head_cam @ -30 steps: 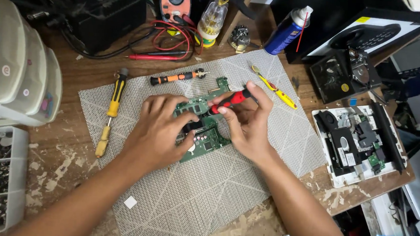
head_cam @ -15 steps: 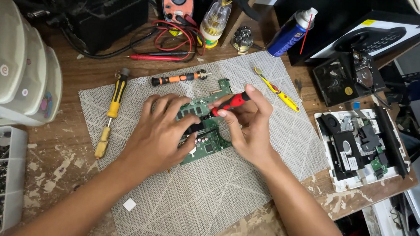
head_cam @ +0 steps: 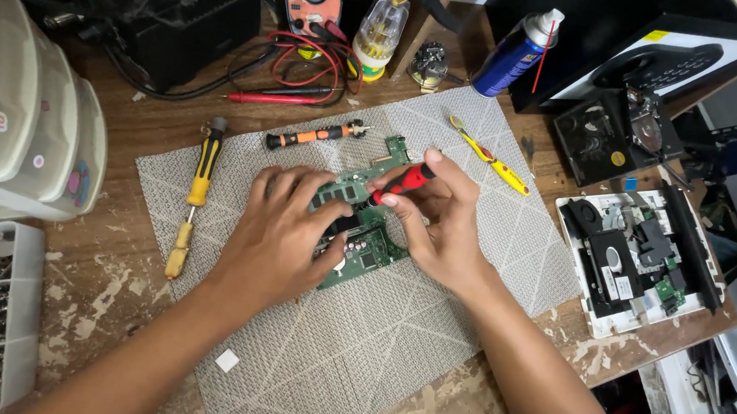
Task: The person is performing maintenance on a computer motherboard, which involves unscrewing components and inspecting the board's layout and connections.
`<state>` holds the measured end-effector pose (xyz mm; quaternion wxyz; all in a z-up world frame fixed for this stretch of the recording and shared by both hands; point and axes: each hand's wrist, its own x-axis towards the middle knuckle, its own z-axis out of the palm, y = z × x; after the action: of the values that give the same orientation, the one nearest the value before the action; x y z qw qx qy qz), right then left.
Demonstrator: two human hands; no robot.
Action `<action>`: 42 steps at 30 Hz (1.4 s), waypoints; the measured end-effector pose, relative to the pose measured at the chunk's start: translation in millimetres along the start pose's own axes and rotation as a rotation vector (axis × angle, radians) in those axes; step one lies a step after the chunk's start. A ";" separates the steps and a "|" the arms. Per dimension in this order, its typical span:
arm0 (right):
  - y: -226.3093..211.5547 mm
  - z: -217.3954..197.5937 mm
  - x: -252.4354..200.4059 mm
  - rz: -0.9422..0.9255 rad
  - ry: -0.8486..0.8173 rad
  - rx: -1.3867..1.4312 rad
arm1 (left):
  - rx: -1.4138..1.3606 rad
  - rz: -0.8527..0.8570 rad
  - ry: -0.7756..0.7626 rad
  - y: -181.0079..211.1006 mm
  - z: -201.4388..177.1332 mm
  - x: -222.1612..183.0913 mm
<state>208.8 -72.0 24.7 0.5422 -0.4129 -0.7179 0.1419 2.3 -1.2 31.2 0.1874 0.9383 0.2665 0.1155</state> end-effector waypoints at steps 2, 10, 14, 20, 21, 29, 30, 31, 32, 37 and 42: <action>-2.9 0.7 1.1 0.000 -0.003 -0.025 | -0.002 0.006 0.012 0.8 -0.4 -0.8; -14.4 1.6 10.3 0.021 -0.033 -0.090 | -0.047 0.032 0.056 0.5 -0.4 -2.7; -11.1 2.5 14.1 0.016 -0.044 -0.030 | -0.075 0.024 0.046 0.2 -4.6 -1.0; -6.7 2.5 11.4 0.009 -0.017 -0.036 | -0.122 0.020 0.060 -2.4 -3.1 -1.1; -6.8 2.2 7.7 0.026 -0.024 -0.040 | -0.150 0.026 0.073 -1.3 -0.7 -2.9; -9.0 5.0 9.3 0.020 -0.014 -0.030 | -0.434 0.048 0.091 -17.3 -3.9 -3.8; -7.7 5.4 8.4 0.016 0.006 0.007 | -0.480 0.060 0.107 -20.6 -0.8 -3.0; -12.1 3.9 9.1 0.017 0.002 0.009 | -0.482 0.056 0.109 -22.2 2.8 -3.0; -16.3 2.3 9.7 -0.011 0.013 0.033 | -0.484 0.062 0.113 -23.9 6.7 -2.8; -18.6 17.4 -2.6 -0.015 0.050 0.169 | -0.483 0.063 0.119 -22.4 4.5 -4.4; -16.6 24.8 -9.3 0.017 -0.018 0.148 | -0.505 0.054 0.116 -18.9 -1.3 -4.1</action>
<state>180.0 -83.1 20.2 0.5636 -0.3763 -0.7068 0.2029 -10.2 11.8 24.1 0.3968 0.8605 0.2144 0.2368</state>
